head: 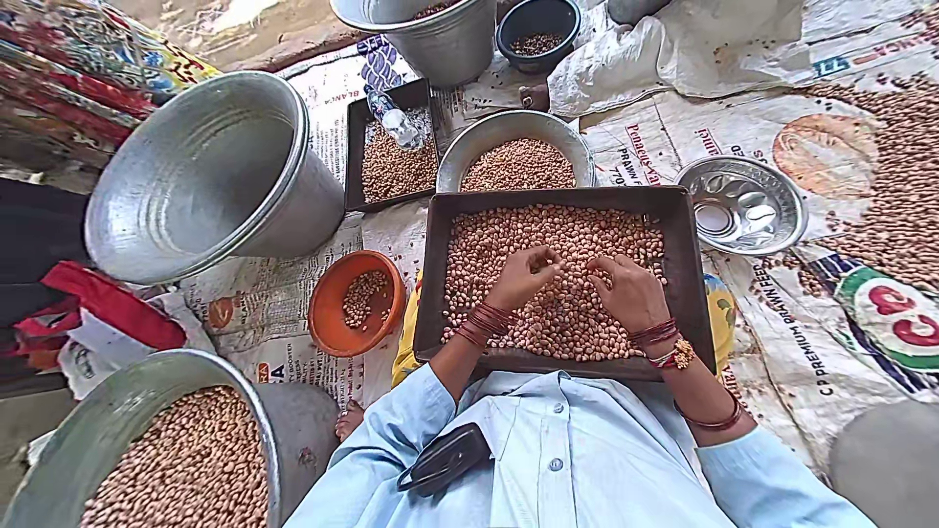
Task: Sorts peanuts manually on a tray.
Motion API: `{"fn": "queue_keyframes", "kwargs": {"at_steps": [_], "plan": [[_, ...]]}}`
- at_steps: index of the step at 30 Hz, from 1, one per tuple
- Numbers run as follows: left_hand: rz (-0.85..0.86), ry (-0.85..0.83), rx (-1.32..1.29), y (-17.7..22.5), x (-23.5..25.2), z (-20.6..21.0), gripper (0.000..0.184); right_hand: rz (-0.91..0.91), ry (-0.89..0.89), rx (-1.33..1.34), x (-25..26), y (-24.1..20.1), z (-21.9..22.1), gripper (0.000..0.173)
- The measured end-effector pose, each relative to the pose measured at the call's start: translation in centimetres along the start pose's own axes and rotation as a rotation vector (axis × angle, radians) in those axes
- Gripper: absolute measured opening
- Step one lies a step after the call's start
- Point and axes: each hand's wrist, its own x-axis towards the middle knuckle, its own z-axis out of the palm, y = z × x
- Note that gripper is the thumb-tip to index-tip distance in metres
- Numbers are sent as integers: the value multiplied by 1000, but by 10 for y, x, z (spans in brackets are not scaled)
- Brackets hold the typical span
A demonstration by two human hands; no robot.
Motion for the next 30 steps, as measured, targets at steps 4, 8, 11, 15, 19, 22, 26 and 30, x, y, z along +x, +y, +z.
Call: {"fn": "queue_keyframes", "kwargs": {"at_steps": [4, 8, 11, 15, 19, 22, 26, 30], "plan": [[-28, -43, -121, -8, -9, -15, 24, 57, -34, 165, -1, 7, -7, 19], [-57, -111, 216, -5, -17, -3, 17, 278, -5, 708, 8, 26, -17, 11], [-28, -133, 338, -3, -17, 3, 18, 331, 21, 745, 18, 27, -26, 17], [32, -152, 440, -3, -17, 9, 21, 176, -6, 335, 32, 9, -22, 11], [12, -195, 439, -3, -21, 6, 21, 90, -78, 88, 40, -1, -6, 19], [-51, -140, -63, -10, -20, -6, 10, 101, -127, 96, 41, -2, -8, 19], [-115, -55, -460, -8, -14, -15, 18, 197, -136, 473, 35, 15, -17, 10], [-135, 7, 118, 1, -2, -2, 13, 273, -4, 1238, 30, 38, -23, 19]]}}
